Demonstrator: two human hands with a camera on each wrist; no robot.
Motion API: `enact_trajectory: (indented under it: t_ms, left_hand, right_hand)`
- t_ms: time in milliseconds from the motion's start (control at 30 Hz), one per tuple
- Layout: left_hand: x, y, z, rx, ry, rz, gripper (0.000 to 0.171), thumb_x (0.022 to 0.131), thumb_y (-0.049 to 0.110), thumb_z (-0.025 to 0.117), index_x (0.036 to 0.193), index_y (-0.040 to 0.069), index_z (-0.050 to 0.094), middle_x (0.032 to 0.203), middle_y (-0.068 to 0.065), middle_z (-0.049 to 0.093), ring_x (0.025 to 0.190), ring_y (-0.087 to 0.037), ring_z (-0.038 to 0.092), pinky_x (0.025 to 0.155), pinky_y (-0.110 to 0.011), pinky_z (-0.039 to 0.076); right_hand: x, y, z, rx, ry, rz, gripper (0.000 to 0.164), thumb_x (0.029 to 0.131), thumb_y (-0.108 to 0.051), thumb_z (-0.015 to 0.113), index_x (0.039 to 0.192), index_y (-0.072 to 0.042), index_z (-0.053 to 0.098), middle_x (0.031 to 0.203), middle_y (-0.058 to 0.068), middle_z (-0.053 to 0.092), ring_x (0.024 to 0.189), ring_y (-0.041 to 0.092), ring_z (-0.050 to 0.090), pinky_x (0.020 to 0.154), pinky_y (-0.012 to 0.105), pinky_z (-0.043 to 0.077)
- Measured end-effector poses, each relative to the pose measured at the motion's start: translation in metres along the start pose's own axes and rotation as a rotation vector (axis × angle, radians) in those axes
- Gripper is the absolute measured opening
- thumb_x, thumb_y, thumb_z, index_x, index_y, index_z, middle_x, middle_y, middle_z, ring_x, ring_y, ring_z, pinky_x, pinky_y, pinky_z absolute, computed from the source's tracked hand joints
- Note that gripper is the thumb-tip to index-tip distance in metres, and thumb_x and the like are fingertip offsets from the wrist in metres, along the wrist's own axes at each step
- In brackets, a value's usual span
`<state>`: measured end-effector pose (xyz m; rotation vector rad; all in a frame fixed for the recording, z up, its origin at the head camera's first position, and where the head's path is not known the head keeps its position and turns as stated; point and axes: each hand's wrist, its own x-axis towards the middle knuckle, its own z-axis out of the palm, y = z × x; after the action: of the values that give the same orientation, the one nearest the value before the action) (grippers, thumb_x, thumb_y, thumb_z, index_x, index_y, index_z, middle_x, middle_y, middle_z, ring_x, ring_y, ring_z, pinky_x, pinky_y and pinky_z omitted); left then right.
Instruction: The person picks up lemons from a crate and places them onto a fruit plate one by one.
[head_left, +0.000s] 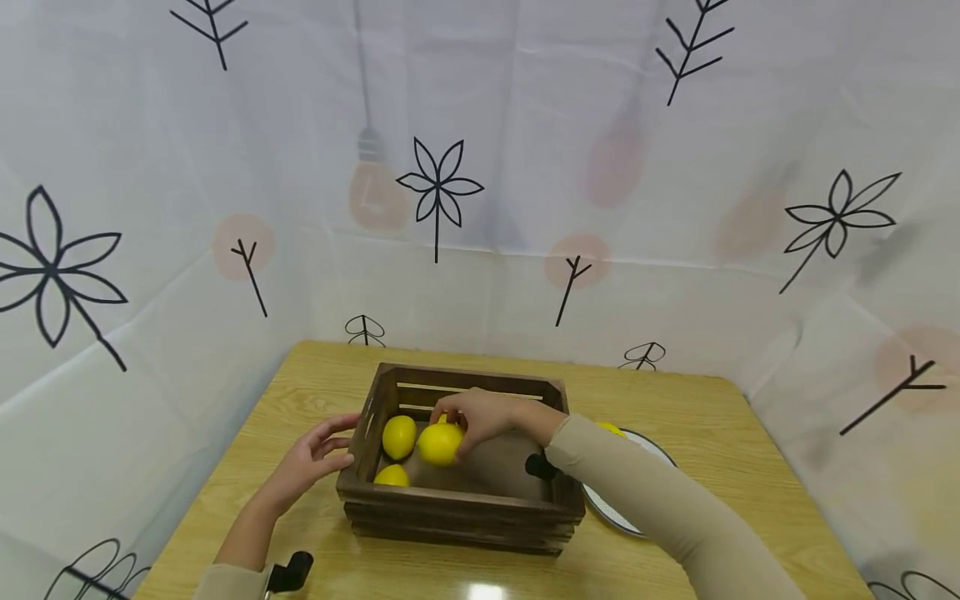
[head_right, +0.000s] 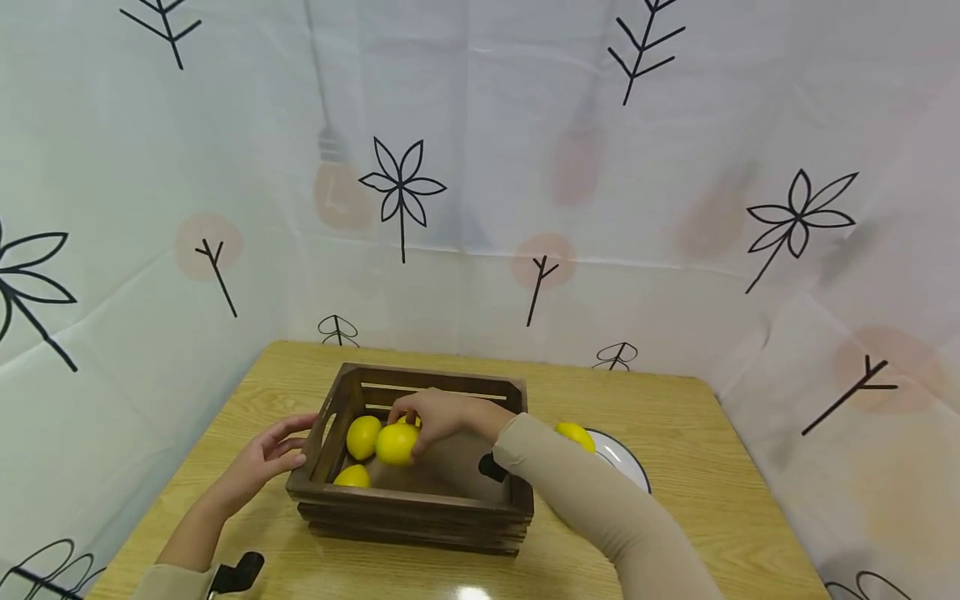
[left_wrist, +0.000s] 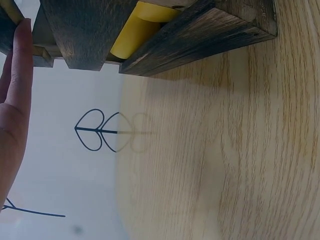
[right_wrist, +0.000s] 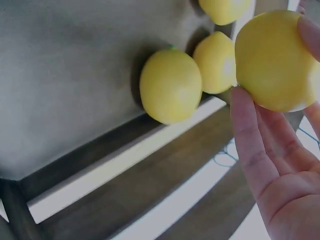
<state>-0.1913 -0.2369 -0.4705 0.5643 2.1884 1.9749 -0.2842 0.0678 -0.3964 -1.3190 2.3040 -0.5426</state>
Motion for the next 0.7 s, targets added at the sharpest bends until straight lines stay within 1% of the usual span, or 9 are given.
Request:
enact_trajectory:
  t_ms: [167, 367, 567, 700]
  left_hand:
    - [-0.002, 0.001, 0.003, 0.015, 0.003, 0.004, 0.054, 0.091, 0.006, 0.057, 0.14, 0.0, 0.034, 0.138, -0.006, 0.039, 0.112, -0.011, 0.05, 0.086, -0.03, 0.048]
    - [-0.006, 0.002, 0.007, 0.021, 0.018, -0.001, 0.054, 0.092, 0.006, 0.057, 0.14, 0.0, 0.034, 0.139, -0.012, 0.037, 0.111, -0.011, 0.05, 0.086, -0.029, 0.048]
    - [-0.01, 0.002, 0.012, 0.02, 0.021, -0.014, 0.054, 0.092, 0.006, 0.056, 0.141, 0.0, 0.033, 0.139, -0.003, 0.038, 0.113, -0.012, 0.049, 0.087, -0.029, 0.047]
    - [-0.012, 0.002, 0.015, 0.023, 0.026, -0.013, 0.054, 0.092, 0.006, 0.056, 0.141, 0.0, 0.033, 0.138, -0.001, 0.039, 0.113, -0.01, 0.049, 0.087, -0.028, 0.047]
  right_hand:
    - [-0.013, -0.005, -0.007, 0.029, 0.078, 0.009, 0.057, 0.071, -0.022, 0.082, 0.121, -0.016, 0.055, 0.109, 0.003, 0.059, 0.086, 0.011, 0.055, 0.075, 0.023, 0.047]
    - [-0.03, -0.009, -0.008, 0.071, 0.199, 0.006, 0.057, 0.071, -0.022, 0.082, 0.121, -0.015, 0.055, 0.106, 0.0, 0.06, 0.083, 0.009, 0.055, 0.073, 0.024, 0.048]
    - [-0.049, -0.011, -0.008, 0.113, 0.318, 0.013, 0.059, 0.072, -0.027, 0.082, 0.122, -0.015, 0.054, 0.106, -0.001, 0.058, 0.083, 0.01, 0.056, 0.073, 0.027, 0.049]
    - [-0.06, -0.013, -0.007, 0.172, 0.385, -0.001, 0.057, 0.072, -0.024, 0.082, 0.12, -0.014, 0.055, 0.102, 0.0, 0.059, 0.083, 0.012, 0.057, 0.073, 0.031, 0.051]
